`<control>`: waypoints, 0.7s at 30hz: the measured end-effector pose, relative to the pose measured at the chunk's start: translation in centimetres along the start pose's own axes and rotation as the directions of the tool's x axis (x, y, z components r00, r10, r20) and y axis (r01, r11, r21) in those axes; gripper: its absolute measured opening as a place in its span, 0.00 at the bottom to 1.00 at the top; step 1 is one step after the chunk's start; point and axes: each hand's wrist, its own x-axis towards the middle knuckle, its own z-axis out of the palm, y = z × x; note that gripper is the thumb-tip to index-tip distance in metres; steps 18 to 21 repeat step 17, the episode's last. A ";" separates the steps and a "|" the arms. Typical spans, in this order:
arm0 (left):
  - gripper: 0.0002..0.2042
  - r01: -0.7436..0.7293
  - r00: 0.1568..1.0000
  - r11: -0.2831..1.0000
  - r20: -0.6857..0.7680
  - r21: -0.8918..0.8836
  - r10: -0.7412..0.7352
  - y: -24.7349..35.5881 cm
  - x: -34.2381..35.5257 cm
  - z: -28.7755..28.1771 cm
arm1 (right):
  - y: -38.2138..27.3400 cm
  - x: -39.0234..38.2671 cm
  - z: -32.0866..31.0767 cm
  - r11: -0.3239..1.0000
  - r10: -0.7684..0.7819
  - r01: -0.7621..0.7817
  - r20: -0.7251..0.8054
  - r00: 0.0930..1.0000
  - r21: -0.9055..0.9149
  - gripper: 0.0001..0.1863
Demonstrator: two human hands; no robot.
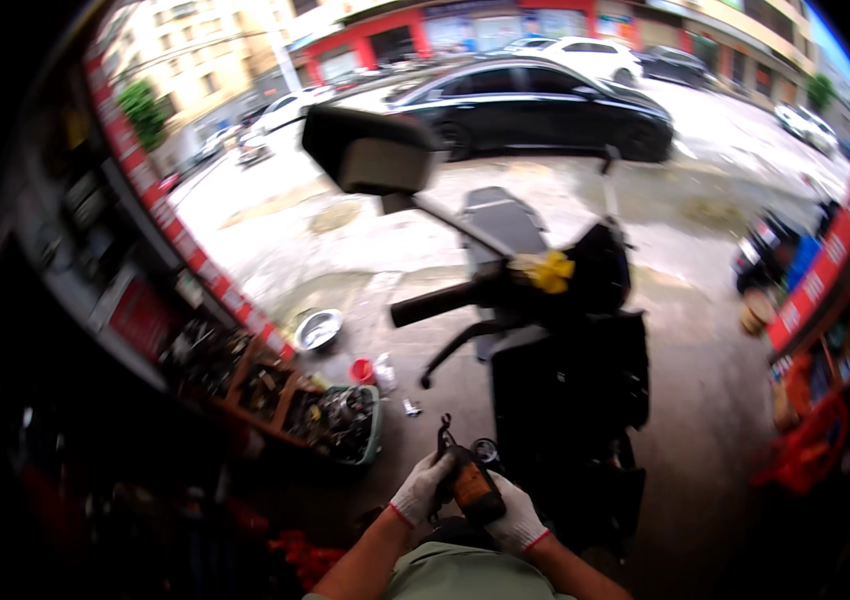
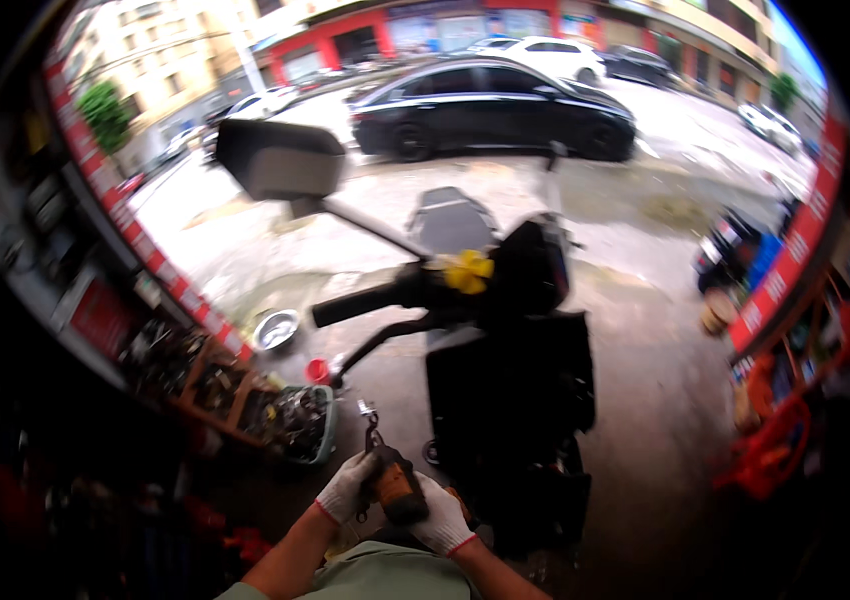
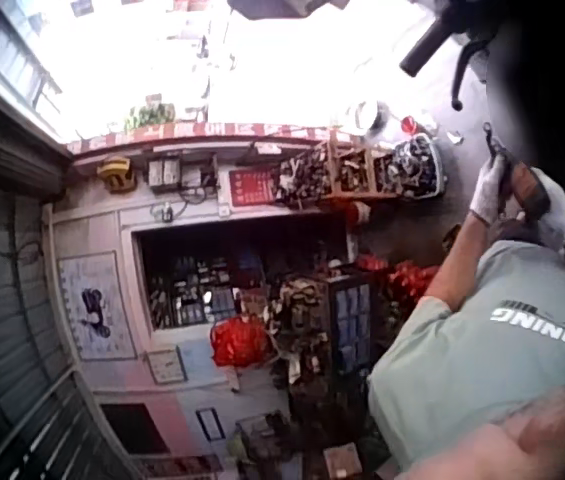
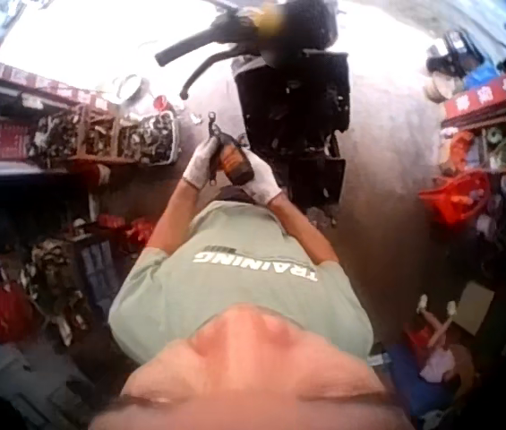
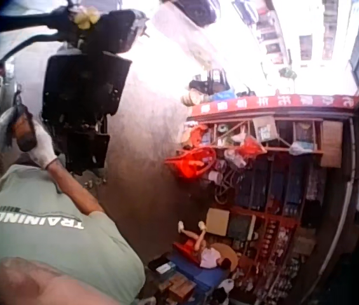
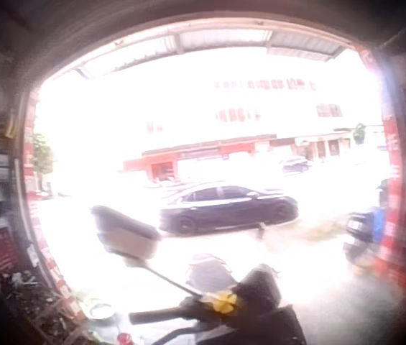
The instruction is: The person removes the front dashboard panel and internal plastic components of a motorcycle using their hands and a power drill.
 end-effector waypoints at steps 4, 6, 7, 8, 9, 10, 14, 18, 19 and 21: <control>0.17 0.074 0.989 0.984 -0.138 0.161 -0.052 0.8 -3.5 -4.3 | 0.1 2.1 3.5 0.980 -0.074 0.102 0.162 0.984 -0.170 0.30; 0.17 0.056 0.976 0.991 -0.216 0.125 -0.028 0.2 -4.3 -6.6 | 3.2 3.5 6.5 0.994 -0.014 0.041 0.264 0.964 -0.098 0.26; 0.17 0.014 0.969 1.000 -0.245 -0.019 -0.018 1.8 -5.2 -5.8 | 4.7 4.3 7.7 0.998 -0.007 0.024 0.300 0.954 -0.054 0.25; 0.17 0.051 0.963 0.998 -0.262 -0.047 -0.062 1.3 -5.0 -7.3 | 5.1 4.6 8.7 0.994 -0.019 0.054 0.324 0.946 -0.100 0.24; 0.17 0.088 0.956 0.994 -0.275 -0.072 -0.104 0.4 -4.5 -9.4 | 5.3 5.6 9.7 0.986 -0.034 0.087 0.344 0.938 -0.142 0.23; 0.17 0.128 0.947 0.986 -0.283 -0.110 -0.155 -1.2 -3.7 -11.4 | 5.3 6.5 10.4 0.970 -0.030 0.115 0.362 0.932 -0.216 0.23; 0.16 0.084 0.970 0.995 -0.224 -0.055 -0.094 -6.8 2.9 -19.1 | 10.8 10.3 13.4 0.972 0.112 -0.017 0.398 0.911 -0.235 0.22; 0.17 -0.008 0.949 1.000 -0.316 -0.029 -0.002 -6.1 5.4 -21.6 | 10.0 14.2 15.2 0.883 0.290 -0.008 0.532 0.796 -0.469 0.27; 0.17 -0.008 0.949 1.000 -0.316 -0.029 -0.002 -6.1 5.4 -21.6 | 10.0 14.2 15.2 0.883 0.290 -0.008 0.532 0.796 -0.469 0.27; 0.17 -0.008 0.949 1.000 -0.316 -0.029 -0.002 -6.1 5.4 -21.6 | 10.0 14.2 15.2 0.883 0.290 -0.008 0.532 0.796 -0.469 0.27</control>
